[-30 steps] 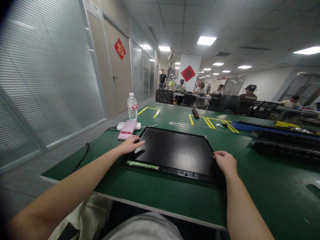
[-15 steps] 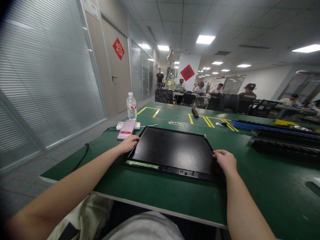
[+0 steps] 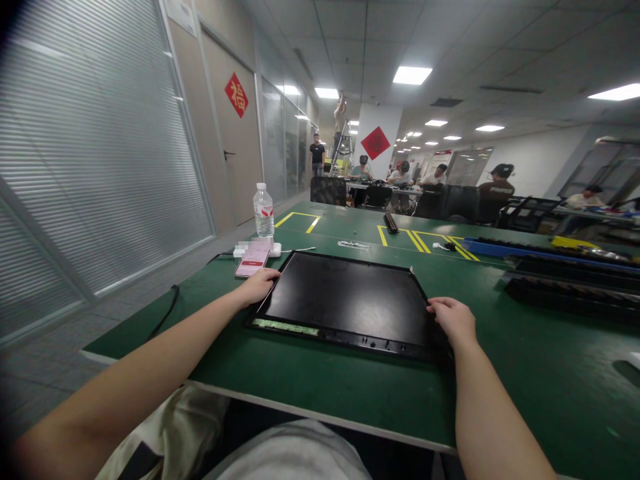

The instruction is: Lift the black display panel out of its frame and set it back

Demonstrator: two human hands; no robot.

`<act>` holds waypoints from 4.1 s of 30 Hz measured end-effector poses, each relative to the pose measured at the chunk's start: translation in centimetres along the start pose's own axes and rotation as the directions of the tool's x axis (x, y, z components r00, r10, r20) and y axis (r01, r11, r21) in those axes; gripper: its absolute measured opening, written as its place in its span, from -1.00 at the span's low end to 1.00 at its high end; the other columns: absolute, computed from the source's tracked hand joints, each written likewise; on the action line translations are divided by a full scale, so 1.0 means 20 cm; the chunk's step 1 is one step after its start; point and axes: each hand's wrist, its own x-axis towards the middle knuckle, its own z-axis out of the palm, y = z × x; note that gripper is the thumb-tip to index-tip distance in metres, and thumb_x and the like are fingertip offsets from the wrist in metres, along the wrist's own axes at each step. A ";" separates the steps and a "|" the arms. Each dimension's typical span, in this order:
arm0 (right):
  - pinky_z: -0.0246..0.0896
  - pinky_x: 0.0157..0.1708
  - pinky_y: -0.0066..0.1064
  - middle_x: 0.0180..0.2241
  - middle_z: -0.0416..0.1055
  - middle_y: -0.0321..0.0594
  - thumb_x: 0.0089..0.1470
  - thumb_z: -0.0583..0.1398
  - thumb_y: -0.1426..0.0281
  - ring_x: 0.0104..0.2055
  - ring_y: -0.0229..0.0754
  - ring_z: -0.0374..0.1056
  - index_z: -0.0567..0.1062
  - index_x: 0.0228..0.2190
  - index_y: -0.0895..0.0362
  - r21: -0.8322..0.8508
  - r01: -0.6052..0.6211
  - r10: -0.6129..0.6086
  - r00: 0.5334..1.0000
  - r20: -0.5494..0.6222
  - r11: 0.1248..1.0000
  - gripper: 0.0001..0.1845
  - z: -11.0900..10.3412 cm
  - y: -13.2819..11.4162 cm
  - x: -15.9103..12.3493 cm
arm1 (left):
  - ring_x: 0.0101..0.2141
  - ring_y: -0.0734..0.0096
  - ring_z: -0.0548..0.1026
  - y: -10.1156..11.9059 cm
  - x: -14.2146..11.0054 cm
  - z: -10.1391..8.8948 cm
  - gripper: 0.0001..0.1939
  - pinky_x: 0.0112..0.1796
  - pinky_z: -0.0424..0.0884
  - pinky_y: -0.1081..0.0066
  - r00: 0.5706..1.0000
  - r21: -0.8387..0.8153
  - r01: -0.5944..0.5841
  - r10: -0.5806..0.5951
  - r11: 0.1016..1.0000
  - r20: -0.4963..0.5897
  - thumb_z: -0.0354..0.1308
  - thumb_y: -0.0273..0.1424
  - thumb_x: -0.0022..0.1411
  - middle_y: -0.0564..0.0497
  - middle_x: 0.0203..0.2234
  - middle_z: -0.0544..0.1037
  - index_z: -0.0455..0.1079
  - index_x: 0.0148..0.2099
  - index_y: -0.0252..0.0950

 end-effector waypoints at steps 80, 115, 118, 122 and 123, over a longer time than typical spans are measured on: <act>0.31 0.06 -0.28 -0.14 0.62 -0.23 -0.02 0.19 0.41 -0.02 -0.05 0.50 0.68 -0.22 0.04 -0.226 0.421 -0.351 0.889 0.293 0.878 -0.67 0.07 -0.02 -0.04 | 0.23 -0.01 0.35 0.08 -0.12 -0.16 -0.32 0.22 0.24 0.16 0.794 -0.148 -0.494 0.514 0.857 0.324 0.46 -0.28 -0.05 -0.17 0.25 0.35 0.48 0.16 -0.20; 0.38 -0.03 -0.23 -0.04 0.58 -0.05 -0.01 0.13 0.48 0.00 0.08 0.49 0.66 -0.05 0.13 -0.524 0.237 -0.151 0.967 0.203 0.818 -0.51 0.07 0.08 0.08 | 0.08 0.08 0.51 0.04 -0.06 -0.02 -0.59 0.13 0.34 0.25 0.994 0.231 -0.090 0.073 0.969 0.081 0.00 -0.58 0.27 -0.23 0.04 0.59 0.51 0.09 -0.33; 0.40 -0.12 -0.28 -0.10 0.60 -0.07 -0.09 0.17 0.50 -0.06 0.04 0.52 0.68 -0.10 0.11 -0.489 0.221 -0.147 0.972 0.185 0.844 -0.51 0.07 0.10 0.10 | 0.10 0.10 0.51 0.06 -0.07 -0.04 -0.54 0.10 0.37 0.29 0.996 0.206 -0.036 0.020 0.978 0.083 -0.03 -0.59 0.29 -0.21 0.09 0.57 0.49 0.16 -0.32; 0.38 -0.15 -0.33 -0.11 0.61 -0.07 -0.12 0.19 0.51 -0.08 0.01 0.52 0.68 -0.13 0.11 -0.445 0.188 -0.127 0.978 0.164 0.876 -0.52 0.08 0.11 0.11 | 0.09 0.14 0.51 0.06 -0.07 -0.04 -0.47 0.10 0.38 0.30 0.996 0.109 0.058 -0.064 0.992 0.054 -0.03 -0.64 0.24 -0.16 0.11 0.56 0.47 0.19 -0.29; 0.38 -0.14 -0.33 -0.11 0.60 -0.07 -0.12 0.18 0.51 -0.08 0.01 0.52 0.68 -0.13 0.12 -0.441 0.186 -0.124 0.979 0.164 0.878 -0.52 0.08 0.11 0.11 | 0.09 0.15 0.52 0.06 -0.07 -0.03 -0.46 0.10 0.38 0.30 0.996 0.080 0.074 -0.078 0.994 0.049 -0.03 -0.64 0.23 -0.14 0.11 0.56 0.47 0.19 -0.28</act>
